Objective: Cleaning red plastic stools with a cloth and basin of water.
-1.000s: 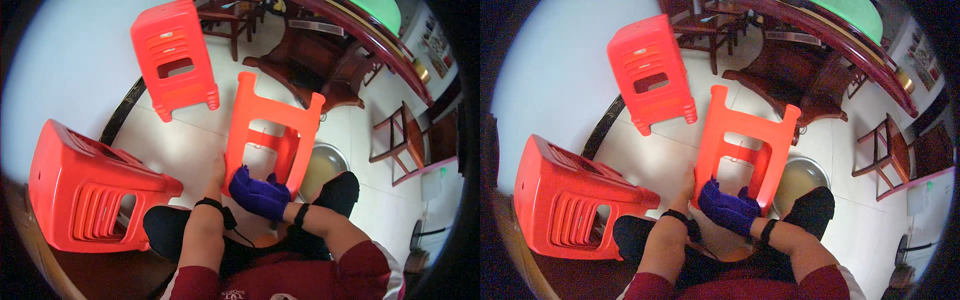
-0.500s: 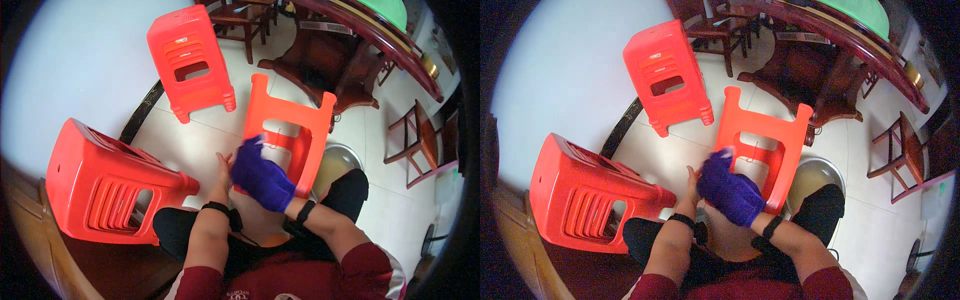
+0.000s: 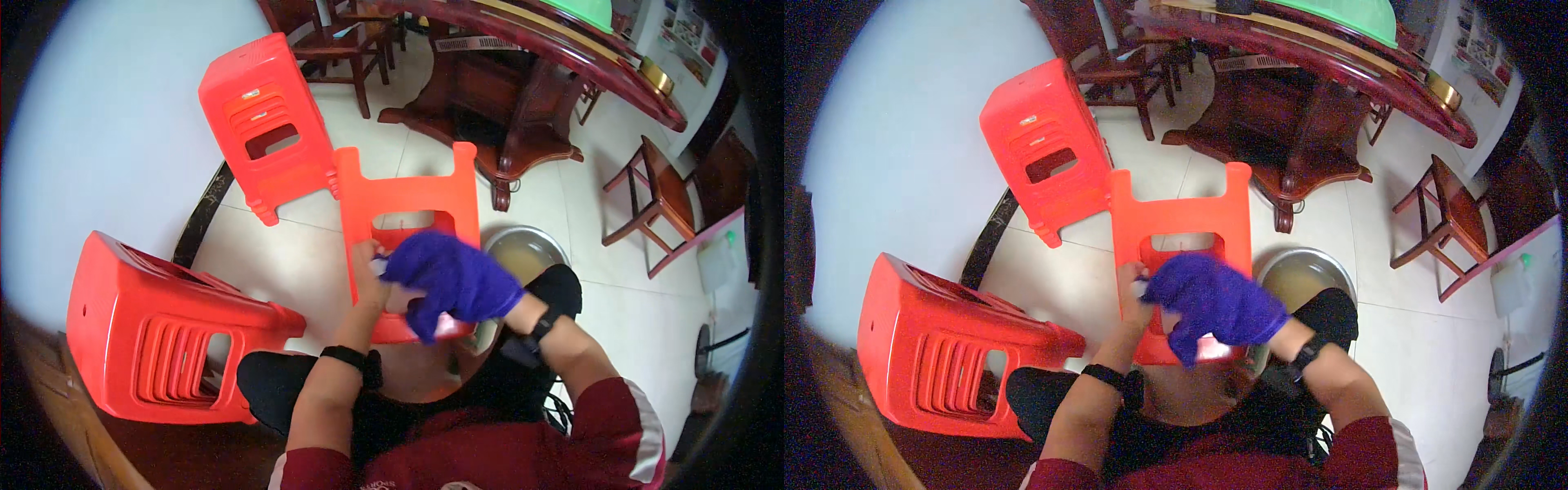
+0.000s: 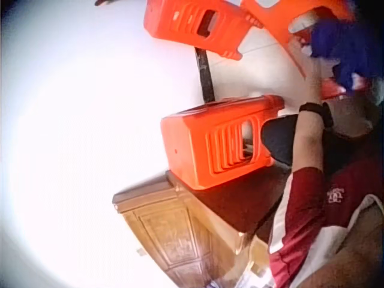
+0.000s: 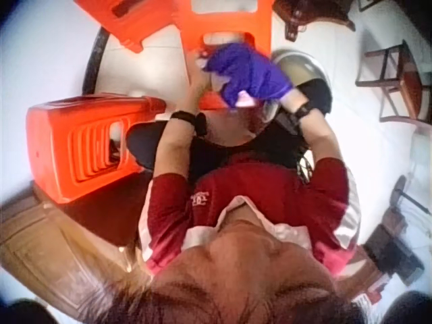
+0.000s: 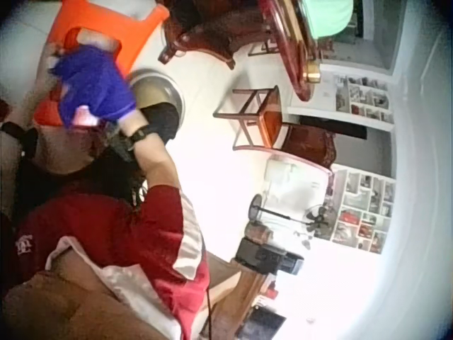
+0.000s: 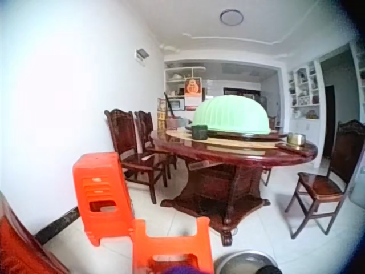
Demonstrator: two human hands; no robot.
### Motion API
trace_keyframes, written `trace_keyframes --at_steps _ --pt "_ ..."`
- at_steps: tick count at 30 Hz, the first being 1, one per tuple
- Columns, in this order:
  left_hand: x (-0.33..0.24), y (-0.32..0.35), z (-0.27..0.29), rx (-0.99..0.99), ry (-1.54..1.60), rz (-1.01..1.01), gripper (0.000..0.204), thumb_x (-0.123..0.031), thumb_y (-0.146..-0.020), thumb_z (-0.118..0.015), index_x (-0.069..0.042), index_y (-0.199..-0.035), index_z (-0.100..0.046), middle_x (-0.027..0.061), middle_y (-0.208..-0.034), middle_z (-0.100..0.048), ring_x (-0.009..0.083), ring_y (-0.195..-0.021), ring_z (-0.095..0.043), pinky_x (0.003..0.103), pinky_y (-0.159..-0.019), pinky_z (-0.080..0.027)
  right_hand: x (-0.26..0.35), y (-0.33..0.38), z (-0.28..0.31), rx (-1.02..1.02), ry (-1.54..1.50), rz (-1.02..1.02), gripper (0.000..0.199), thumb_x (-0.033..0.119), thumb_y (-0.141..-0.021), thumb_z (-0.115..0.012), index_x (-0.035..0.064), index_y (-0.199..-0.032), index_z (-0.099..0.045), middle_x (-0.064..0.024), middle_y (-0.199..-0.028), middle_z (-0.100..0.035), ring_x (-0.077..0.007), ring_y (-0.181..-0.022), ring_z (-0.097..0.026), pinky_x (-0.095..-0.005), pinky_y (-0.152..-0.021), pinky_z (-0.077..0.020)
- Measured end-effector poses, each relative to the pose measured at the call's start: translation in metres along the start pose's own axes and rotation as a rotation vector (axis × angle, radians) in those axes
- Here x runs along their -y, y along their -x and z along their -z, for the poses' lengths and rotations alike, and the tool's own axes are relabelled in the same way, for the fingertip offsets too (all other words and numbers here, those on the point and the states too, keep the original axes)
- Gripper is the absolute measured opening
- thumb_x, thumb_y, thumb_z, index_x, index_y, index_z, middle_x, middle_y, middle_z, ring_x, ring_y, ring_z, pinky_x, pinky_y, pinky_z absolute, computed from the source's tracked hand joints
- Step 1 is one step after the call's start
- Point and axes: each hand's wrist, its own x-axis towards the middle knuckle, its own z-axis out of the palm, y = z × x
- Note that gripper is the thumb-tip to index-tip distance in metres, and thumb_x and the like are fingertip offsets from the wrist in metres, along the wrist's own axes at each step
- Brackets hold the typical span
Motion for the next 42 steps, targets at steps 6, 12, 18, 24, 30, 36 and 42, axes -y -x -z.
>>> trace_keyframes --at_steps 6,12,18,24,30,36,42 --pt "0.01 0.067 -0.034 0.839 -1.014 0.093 0.046 -0.041 -0.094 -0.033 -0.001 -0.101 -0.056 0.0264 -0.096 -0.061 0.042 -0.094 -0.057 0.05 -0.081 -0.044 -0.001 0.029 0.078 -0.43 1.069 -0.091 0.047 0.02 -0.08 -0.056 0.0003 -0.121 -0.047 -0.0188 -0.113 -0.053 -0.0336 -0.104 -0.052 -0.0438 -0.089 -0.0424" --pt "0.015 0.06 -0.027 0.639 -0.754 0.247 0.054 -0.049 -0.094 -0.027 -0.008 -0.115 -0.055 0.0229 -0.093 -0.063 0.0384 -0.091 -0.061 0.047 -0.085 -0.045 0.054 0.021 0.05 -0.057 0.909 -0.426 0.023 0.012 -0.074 -0.057 -0.0004 -0.092 -0.06 -0.0194 -0.097 -0.059 -0.0345 -0.09 -0.055 -0.0427 -0.076 -0.0437" --pt "0.058 0.039 -0.069 0.495 -0.277 0.426 0.075 -0.062 -0.089 -0.024 0.001 -0.126 -0.041 0.0304 -0.118 -0.051 0.0448 -0.113 -0.046 0.046 -0.096 -0.035 -0.095 0.071 -0.078 -0.281 0.631 -0.254 0.058 0.018 -0.069 -0.061 -0.0013 -0.123 -0.047 -0.0193 -0.08 -0.062 -0.0344 -0.07 -0.06 -0.0408 -0.06 -0.0474" --pt "0.094 0.028 -0.057 0.714 -0.187 0.671 0.089 -0.068 -0.087 -0.022 0.003 -0.141 -0.017 0.0242 -0.145 -0.021 0.0329 -0.136 -0.019 0.037 -0.111 -0.016 -0.099 0.066 -0.077 -0.169 0.5 -0.412 0.063 0.016 -0.07 -0.06 -0.0049 -0.126 -0.04 -0.0215 -0.083 -0.061 -0.0362 -0.073 -0.059 -0.0414 -0.062 -0.0472" --pt "0.04 0.031 -0.053 0.591 -0.406 0.365 0.051 -0.049 -0.094 -0.028 -0.004 -0.114 -0.042 0.0217 -0.096 -0.06 0.0381 -0.098 -0.057 0.049 -0.083 -0.041 -0.107 0.066 -0.04 -0.201 0.421 -0.505 0.068 0.015 -0.071 -0.06 -0.0085 -0.128 -0.033 -0.0238 -0.085 -0.06 -0.0379 -0.075 -0.059 -0.042 -0.064 -0.047" --pt "0.021 0.021 -0.031 0.618 -0.705 0.151 0.052 -0.048 -0.094 -0.026 -0.008 -0.107 -0.058 0.0196 -0.097 -0.063 0.0401 -0.091 -0.059 0.05 -0.084 -0.042 -0.104 0.064 -0.033 -0.229 0.323 -0.679 0.073 0.014 -0.071 -0.059 -0.0121 -0.131 -0.026 -0.026 -0.088 -0.06 -0.0396 -0.078 -0.058 -0.0426 -0.067 -0.0467" --pt "0.014 0.03 -0.047 0.584 -0.922 0.245 0.068 -0.049 -0.094 -0.021 0.0 -0.083 -0.067 0.0262 -0.082 -0.062 0.043 -0.078 -0.061 0.052 -0.075 -0.046 -0.08 0.04 -0.082 -0.323 0.18 -0.84 0.079 0.013 -0.073 -0.055 -0.0172 -0.133 -0.014 -0.0304 -0.086 -0.058 -0.0425 -0.079 -0.057 -0.0456 -0.068 -0.0459"
